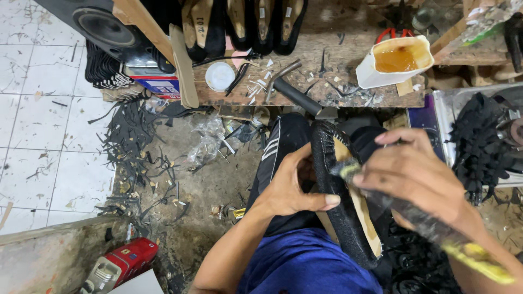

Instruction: The person holds a black fabric shoe upper on their lap and brushes glue along its edge, dipping the brush into a cup of glue on the workbench. They place the finished upper on a wooden rack with other uppers, take another upper, and continue brushing glue along its edge.

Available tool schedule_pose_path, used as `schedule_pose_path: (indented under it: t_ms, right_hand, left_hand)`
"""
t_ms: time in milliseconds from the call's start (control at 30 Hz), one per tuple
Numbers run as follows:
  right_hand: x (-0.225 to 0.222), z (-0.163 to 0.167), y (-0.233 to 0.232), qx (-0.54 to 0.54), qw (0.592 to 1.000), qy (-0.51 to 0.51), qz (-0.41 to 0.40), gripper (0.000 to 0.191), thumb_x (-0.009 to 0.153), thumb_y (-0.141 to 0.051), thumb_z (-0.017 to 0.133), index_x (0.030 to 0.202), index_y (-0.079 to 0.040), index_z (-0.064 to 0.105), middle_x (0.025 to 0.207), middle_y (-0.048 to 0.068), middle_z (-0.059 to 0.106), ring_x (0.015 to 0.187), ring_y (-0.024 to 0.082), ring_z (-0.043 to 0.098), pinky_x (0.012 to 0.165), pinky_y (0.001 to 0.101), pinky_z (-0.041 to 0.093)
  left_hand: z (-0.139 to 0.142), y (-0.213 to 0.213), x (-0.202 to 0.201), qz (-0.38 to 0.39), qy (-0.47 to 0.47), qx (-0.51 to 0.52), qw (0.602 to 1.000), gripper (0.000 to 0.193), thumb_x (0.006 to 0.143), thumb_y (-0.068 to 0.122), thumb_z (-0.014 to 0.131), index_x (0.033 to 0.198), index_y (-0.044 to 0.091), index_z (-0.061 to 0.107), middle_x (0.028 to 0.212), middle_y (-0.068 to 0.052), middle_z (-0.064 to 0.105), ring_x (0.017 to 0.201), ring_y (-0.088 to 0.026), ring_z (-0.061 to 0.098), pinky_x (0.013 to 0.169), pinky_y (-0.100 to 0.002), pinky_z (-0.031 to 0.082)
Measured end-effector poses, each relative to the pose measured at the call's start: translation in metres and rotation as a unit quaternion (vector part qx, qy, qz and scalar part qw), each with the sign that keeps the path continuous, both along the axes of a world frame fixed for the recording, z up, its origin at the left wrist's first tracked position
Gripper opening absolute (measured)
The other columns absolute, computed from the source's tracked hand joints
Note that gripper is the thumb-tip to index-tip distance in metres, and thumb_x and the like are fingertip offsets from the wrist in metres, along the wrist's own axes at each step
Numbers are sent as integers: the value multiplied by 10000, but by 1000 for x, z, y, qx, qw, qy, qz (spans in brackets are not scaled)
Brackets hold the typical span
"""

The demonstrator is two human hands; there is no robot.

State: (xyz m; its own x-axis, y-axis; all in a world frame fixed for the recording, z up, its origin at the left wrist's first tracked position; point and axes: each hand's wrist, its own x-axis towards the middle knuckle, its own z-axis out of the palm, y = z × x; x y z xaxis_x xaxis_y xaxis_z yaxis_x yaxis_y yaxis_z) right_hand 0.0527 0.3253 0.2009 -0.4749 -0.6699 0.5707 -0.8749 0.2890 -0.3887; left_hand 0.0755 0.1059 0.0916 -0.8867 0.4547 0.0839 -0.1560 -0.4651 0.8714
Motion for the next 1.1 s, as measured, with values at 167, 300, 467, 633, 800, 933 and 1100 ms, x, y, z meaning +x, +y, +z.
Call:
schedule_pose_path:
  t_ms: [167,300,467,633,800,933,1100]
  right_hand:
    - [-9,-8,4,-30,998,-45,24,145,920,-131,636,1008,-30,689,968,95,714,899,211,709,1012,529,519]
    - [-15,-5,-2,-58,998,11,-36,134,900,-104,706,977,-5,659,952,109,709,879,226,698,966,508,544]
    - [-14,3,-3,-33,999,-1,-19,113,868,-4,605,970,8,652,944,127,692,897,256,692,980,536,525]
    - [-18,-3,2,-36,997,63,-21,229,826,-112,646,1002,35,657,967,145,698,900,278,691,951,523,531]
    - [-16,-3,7,-25,999,36,-10,144,889,-89,641,984,19,654,980,137,696,914,272,689,981,538,525]
    - [-9,0,2,-17,997,64,-28,193,931,-150,706,1028,14,678,986,119,704,918,242,686,986,509,528]
    - [3,5,5,14,1000,3,2,215,884,-162,680,1031,-7,701,963,94,710,903,216,692,989,534,511]
  left_hand:
    - [2,0,0,-7,10,25,1000,796,752,130,886,1442,-2,510,1259,-32,651,1178,-111,622,1095,-303,515]
    - [4,1,1,-10,40,-47,998,791,747,152,900,1433,-10,542,1118,-28,651,1056,-106,628,1015,-294,542]
    - [4,2,4,-10,46,-50,998,771,746,183,902,1407,-1,551,1113,-13,669,1038,-100,643,992,-290,555]
    - [3,4,7,-29,29,-61,997,766,744,191,913,1390,-6,552,1077,-23,662,1004,-110,644,964,-296,565]
    - [2,5,9,-17,41,-72,996,800,738,186,911,1426,-6,550,1119,-28,678,1038,-111,651,999,-298,564]
    - [2,5,10,-29,42,-66,997,815,743,182,907,1445,-2,537,1145,-35,675,1054,-112,649,1007,-303,560]
    - [2,2,8,-27,35,-67,997,839,735,182,896,1465,7,521,1183,-33,682,1058,-108,649,990,-298,565]
